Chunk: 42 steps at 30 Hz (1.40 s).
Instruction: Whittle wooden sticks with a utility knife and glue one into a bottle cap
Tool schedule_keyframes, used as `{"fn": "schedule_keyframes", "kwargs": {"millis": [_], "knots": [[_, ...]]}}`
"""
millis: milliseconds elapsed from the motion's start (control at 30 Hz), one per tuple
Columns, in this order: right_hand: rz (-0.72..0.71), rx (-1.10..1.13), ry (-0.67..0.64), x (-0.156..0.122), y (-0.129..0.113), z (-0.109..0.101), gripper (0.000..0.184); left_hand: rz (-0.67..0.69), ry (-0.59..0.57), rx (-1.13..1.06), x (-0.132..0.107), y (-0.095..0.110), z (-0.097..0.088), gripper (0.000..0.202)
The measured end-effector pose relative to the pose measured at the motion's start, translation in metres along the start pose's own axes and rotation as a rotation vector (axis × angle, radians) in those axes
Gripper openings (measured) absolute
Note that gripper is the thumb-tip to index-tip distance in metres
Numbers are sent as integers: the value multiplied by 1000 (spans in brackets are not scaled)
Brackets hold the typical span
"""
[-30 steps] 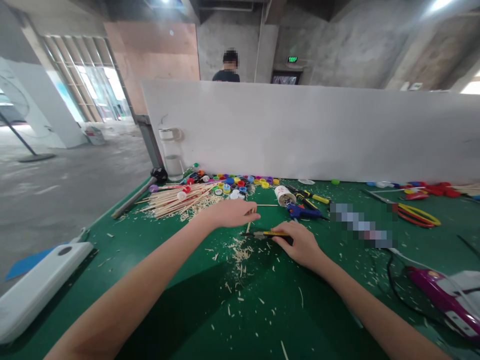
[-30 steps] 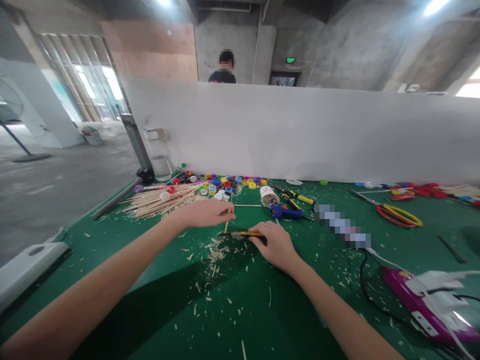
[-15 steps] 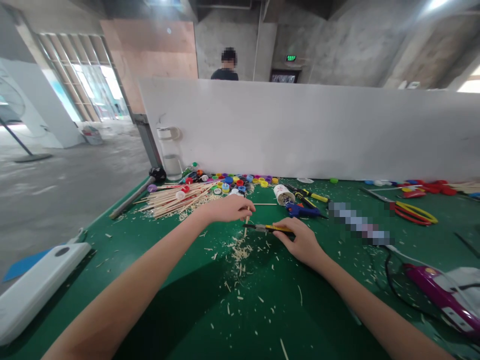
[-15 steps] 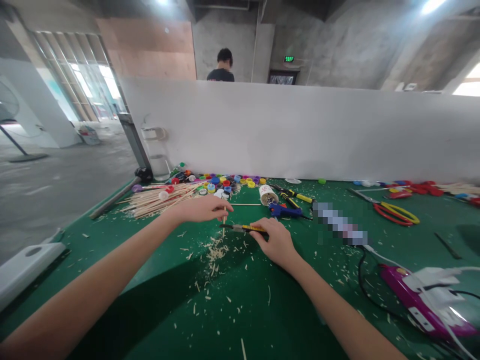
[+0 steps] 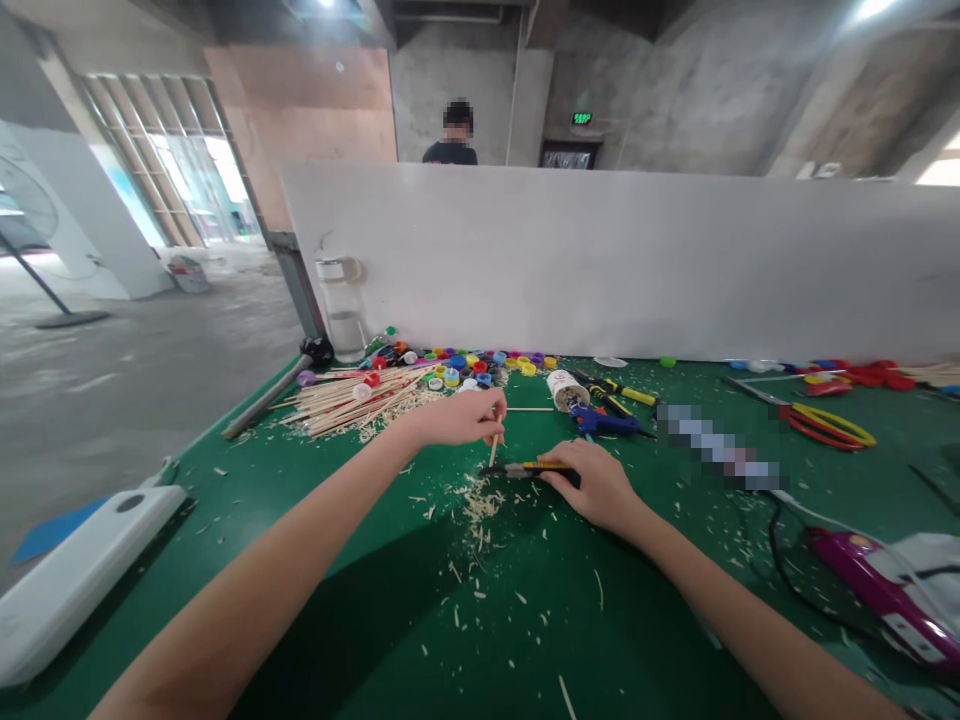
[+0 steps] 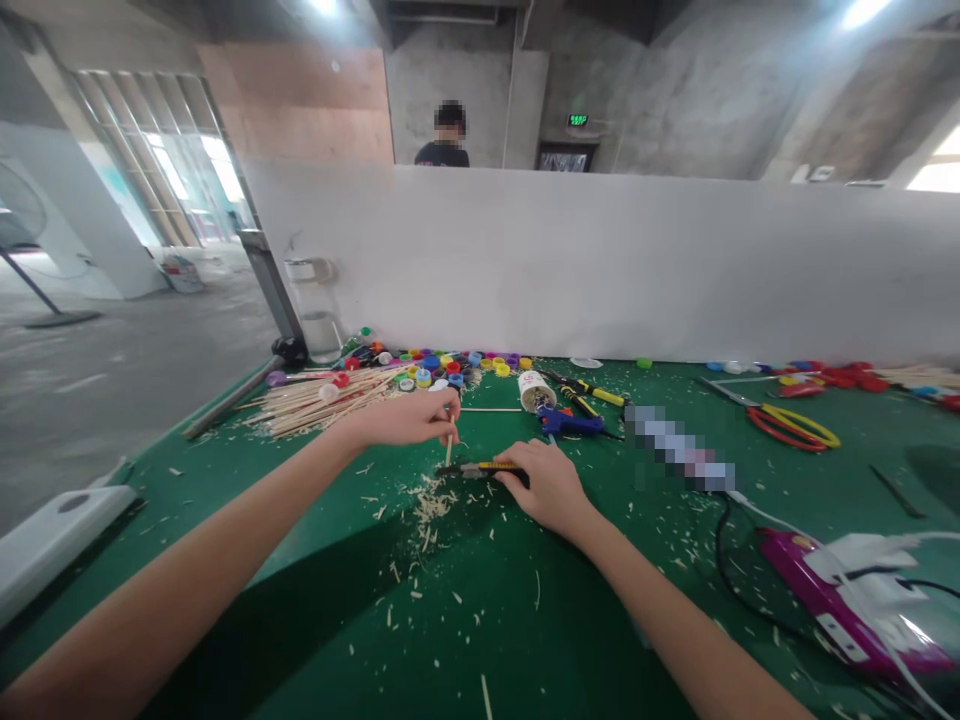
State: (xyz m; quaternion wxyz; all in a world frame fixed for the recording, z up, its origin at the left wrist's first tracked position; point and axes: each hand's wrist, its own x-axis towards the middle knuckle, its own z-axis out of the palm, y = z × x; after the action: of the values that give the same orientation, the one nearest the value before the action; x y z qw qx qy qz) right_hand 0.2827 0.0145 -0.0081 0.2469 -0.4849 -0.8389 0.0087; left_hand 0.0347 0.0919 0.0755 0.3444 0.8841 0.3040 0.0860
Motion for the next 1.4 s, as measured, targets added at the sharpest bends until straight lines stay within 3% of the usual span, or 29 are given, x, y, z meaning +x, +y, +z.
{"fn": "schedule_keyframes", "kwargs": {"millis": [233, 400, 500, 633, 833, 1167, 1400], "knots": [[30, -36, 64, -1, 0, 2, 18, 48, 118, 40, 1, -6, 2, 10], [-21, -24, 2, 2, -2, 0, 12, 72, 72, -20, 1, -2, 3, 4], [-1, -26, 35, -1, -4, 0, 14, 70, 81, -29, 0, -2, 1, 3], [47, -30, 96, -4, -4, 1, 21, 71, 104, -38, 0, -8, 0, 13], [15, -15, 39, 2, 0, 0, 15, 65, 212, -100, 4, -13, 8, 19], [50, -43, 153, 0, -4, 6, 17, 87, 181, -155, 1, -17, 4, 13], [-28, -60, 73, 1, -6, 7, 12, 86, 126, -179, -2, -15, 2, 8]]}}
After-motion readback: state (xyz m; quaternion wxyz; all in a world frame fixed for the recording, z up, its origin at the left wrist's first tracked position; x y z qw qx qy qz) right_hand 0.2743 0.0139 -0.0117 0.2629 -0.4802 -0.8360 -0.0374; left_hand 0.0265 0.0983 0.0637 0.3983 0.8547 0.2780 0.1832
